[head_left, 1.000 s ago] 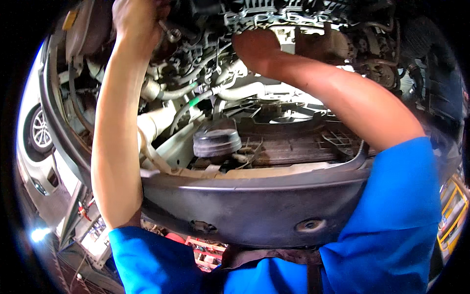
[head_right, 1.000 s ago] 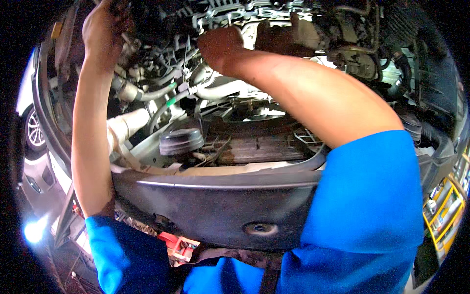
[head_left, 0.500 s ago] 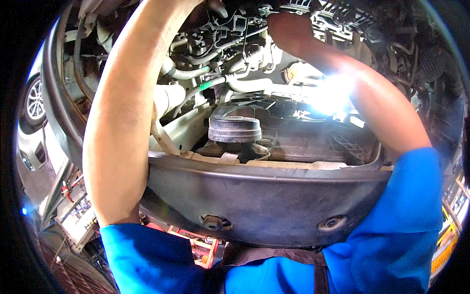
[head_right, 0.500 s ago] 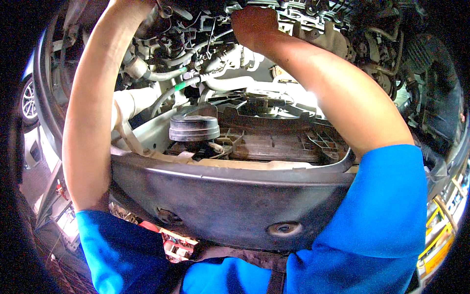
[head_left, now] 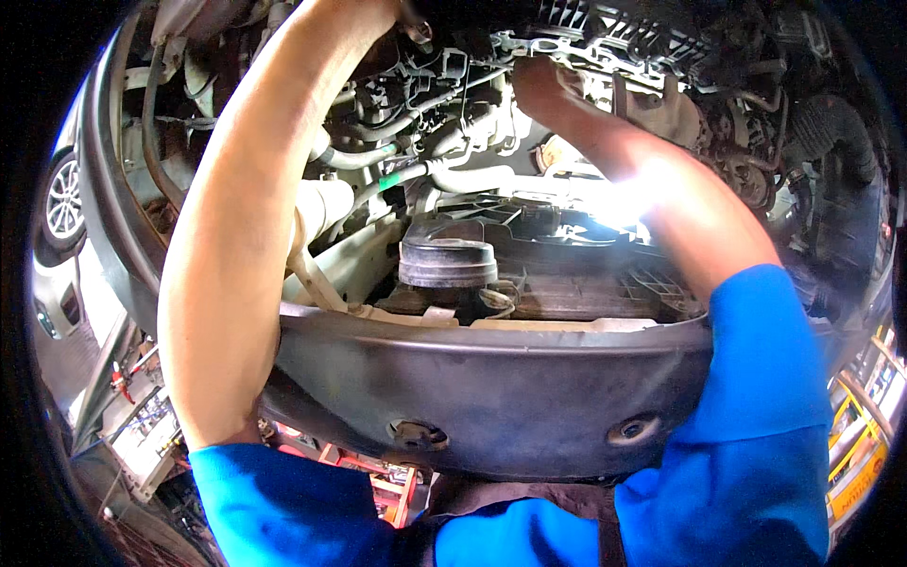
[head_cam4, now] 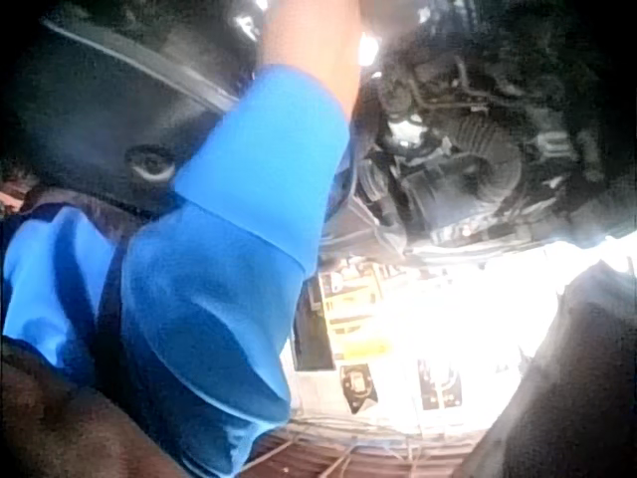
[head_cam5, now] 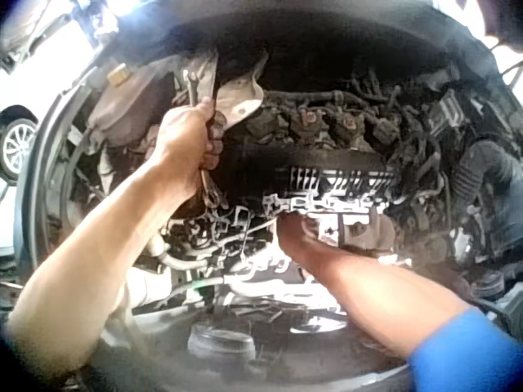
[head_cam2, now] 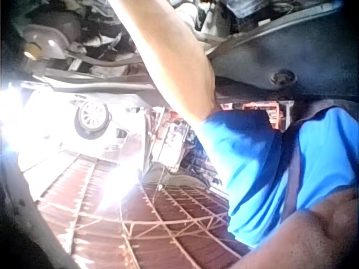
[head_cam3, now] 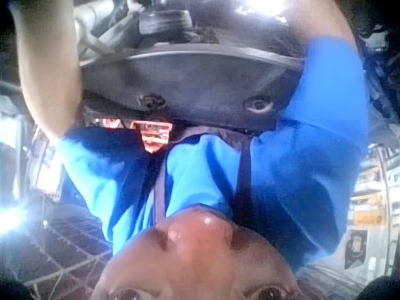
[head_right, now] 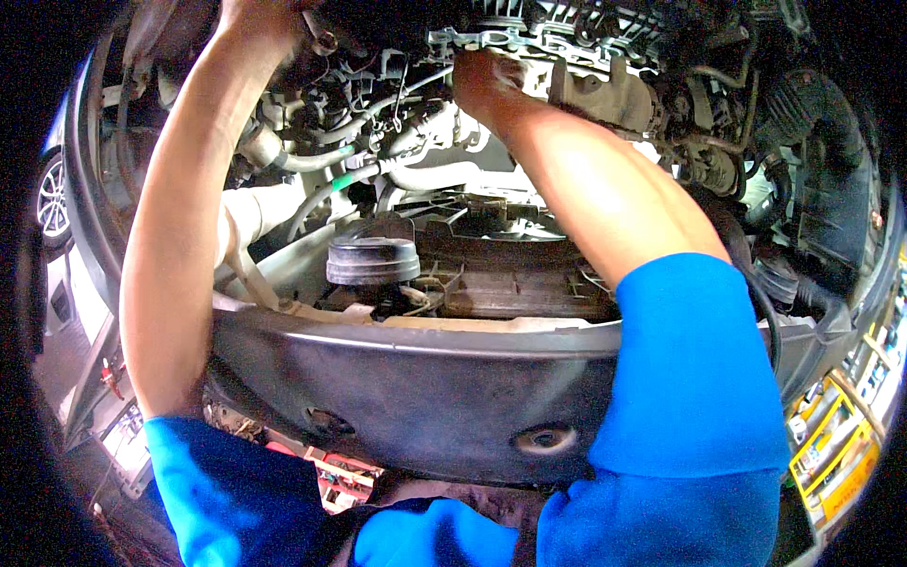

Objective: The person manipulates a fuel injector rail assembly and uses a wrench to work on bolts inside a car engine bay.

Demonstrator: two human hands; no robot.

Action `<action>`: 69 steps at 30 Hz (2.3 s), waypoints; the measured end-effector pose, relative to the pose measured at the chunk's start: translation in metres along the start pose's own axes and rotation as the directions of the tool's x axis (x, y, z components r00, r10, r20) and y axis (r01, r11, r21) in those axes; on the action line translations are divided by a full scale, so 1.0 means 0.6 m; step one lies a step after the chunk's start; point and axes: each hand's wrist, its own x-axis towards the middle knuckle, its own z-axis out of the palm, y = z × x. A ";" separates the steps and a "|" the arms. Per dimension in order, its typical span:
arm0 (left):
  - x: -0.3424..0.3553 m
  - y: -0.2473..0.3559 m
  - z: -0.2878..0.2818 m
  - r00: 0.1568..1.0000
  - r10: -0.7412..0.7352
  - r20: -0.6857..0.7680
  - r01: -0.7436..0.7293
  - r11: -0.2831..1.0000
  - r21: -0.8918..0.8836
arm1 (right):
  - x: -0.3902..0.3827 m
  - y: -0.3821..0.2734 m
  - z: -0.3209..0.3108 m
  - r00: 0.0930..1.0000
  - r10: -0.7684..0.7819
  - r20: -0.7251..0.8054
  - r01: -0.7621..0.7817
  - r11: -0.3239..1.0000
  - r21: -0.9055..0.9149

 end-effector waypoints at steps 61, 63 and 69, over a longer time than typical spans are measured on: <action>0.004 0.001 -0.025 0.791 0.157 0.591 -0.266 0.958 0.102 | -0.050 0.024 -0.099 0.986 -0.108 -0.126 0.122 0.986 0.111; 0.007 -0.001 -0.022 0.806 0.137 0.576 -0.242 0.964 0.111 | -0.048 0.023 -0.097 0.980 -0.140 -0.140 0.153 0.984 0.091; 0.004 -0.007 -0.021 0.853 0.147 0.500 -0.248 0.958 0.143 | -0.040 0.018 -0.083 0.954 -0.219 -0.203 0.228 0.973 0.021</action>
